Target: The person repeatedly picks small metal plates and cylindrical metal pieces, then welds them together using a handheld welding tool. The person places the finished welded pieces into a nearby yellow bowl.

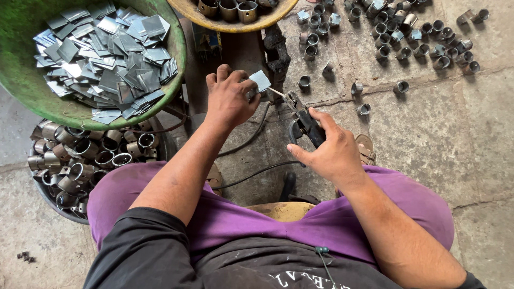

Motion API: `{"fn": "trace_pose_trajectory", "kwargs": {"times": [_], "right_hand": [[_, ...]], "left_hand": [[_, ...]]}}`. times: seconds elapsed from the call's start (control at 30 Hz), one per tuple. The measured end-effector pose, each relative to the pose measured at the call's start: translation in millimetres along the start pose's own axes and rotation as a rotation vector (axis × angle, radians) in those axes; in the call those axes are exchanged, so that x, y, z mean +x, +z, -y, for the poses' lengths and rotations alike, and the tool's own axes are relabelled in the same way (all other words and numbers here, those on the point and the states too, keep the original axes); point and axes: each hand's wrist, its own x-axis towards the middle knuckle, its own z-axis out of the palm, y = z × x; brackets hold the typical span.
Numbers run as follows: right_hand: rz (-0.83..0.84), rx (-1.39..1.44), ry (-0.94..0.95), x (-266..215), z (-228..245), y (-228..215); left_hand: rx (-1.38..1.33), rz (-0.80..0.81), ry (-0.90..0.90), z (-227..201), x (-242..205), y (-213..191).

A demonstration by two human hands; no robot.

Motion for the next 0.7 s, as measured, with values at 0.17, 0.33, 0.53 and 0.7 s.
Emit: {"fn": "trace_pose_trajectory", "kwargs": {"times": [0.17,0.33,0.53,0.7], "right_hand": [[0.006,-0.015,0.002,1,1,1],[-0.019,-0.007,-0.028,0,1,2],[0.066,-0.037,0.134,2,2,4],[-0.002,-0.013,0.019,2,1,5]], "left_hand": [[0.046,0.097,-0.038,-2,3,-5],[0.032,0.128,-0.055,-1,2,-5],[0.020,0.039,-0.032,2,2,1],[-0.001,0.128,-0.081,4,1,5]]}}
